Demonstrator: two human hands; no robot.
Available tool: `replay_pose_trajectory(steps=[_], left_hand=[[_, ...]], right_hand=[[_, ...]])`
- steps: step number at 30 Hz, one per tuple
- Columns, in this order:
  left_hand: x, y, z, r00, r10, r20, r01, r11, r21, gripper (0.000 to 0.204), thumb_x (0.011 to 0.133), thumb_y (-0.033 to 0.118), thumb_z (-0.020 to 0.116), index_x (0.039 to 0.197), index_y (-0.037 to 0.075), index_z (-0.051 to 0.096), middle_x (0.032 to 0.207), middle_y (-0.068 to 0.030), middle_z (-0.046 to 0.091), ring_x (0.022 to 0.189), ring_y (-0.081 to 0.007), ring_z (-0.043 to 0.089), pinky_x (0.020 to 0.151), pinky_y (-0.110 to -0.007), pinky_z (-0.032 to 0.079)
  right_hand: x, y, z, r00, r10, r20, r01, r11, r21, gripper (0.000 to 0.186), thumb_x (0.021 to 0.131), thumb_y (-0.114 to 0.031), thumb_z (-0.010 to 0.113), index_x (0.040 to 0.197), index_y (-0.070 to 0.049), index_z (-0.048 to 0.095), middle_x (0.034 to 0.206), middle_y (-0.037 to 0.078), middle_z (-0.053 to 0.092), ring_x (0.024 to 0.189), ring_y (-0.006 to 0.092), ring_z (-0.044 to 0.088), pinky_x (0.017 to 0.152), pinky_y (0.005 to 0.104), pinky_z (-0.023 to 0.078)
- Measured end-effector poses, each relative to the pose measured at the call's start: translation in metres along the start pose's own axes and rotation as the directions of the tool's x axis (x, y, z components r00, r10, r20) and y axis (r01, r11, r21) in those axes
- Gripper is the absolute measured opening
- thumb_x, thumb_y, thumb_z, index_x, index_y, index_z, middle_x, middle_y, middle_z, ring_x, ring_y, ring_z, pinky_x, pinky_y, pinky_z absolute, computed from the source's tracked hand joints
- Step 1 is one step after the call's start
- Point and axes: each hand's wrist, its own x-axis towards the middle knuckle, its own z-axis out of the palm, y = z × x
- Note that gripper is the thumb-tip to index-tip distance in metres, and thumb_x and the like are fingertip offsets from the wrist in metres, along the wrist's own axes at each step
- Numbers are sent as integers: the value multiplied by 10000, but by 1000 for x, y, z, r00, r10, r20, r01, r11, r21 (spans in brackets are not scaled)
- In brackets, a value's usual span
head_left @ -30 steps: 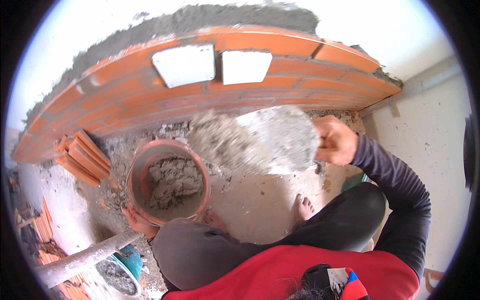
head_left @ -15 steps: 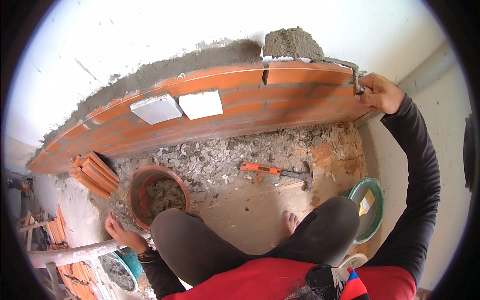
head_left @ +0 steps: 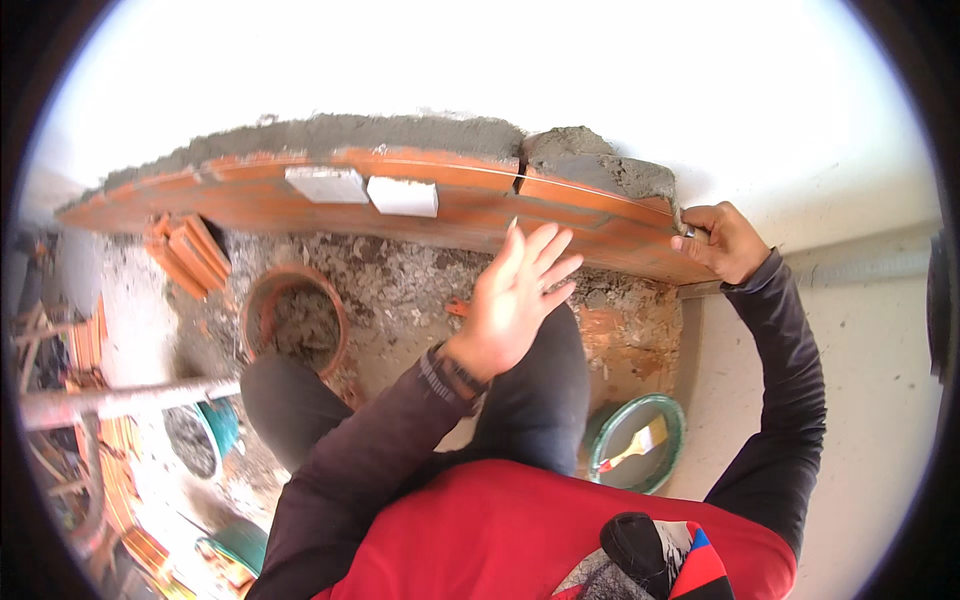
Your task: The person uses a trowel to scoop mortar from a bucket and apply it to a low brick wall, smoothing the mixture across the bricks and gaps.
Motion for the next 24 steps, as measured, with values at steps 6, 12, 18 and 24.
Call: replay_pose_trajectory(steps=[6,12,18,24], left_hand=[[47,-17,18,989,127,-70,-138,970,-202,968,919,741,156,1536,9,13,1623,-135,68,1497,-297,16,1183,-484,-9],[50,-19,19,980,183,-78,-195,960,-198,976,905,752,104,1537,13,20,1627,-129,49,1500,-282,6,1177,-483,-49],[53,-22,19,976,201,-86,-214,959,-187,1010,882,781,99,1540,17,39,1628,-128,41,1501,-277,4,1168,-490,-72],[54,-21,13,982,183,-50,-189,970,-152,1036,865,804,113,1542,22,41,1628,-130,40,1501,-273,5,1166,-495,-73]], right_hand=[[-1,-7,2,995,-87,-43,74,968,-240,343,893,-239,679,775,66,575,536,198,412,463,251,359,484,373,369],[-3,-10,0,982,-176,-70,144,935,-325,367,903,-229,661,711,44,509,544,227,454,488,397,470,504,431,398],[-7,-6,5,971,-221,-93,169,906,-387,337,899,-203,659,720,44,518,557,239,485,517,428,512,498,450,403],[-19,-3,1,976,-181,-120,116,901,-417,320,888,-182,666,719,47,519,554,247,492,519,433,526,492,449,411]])
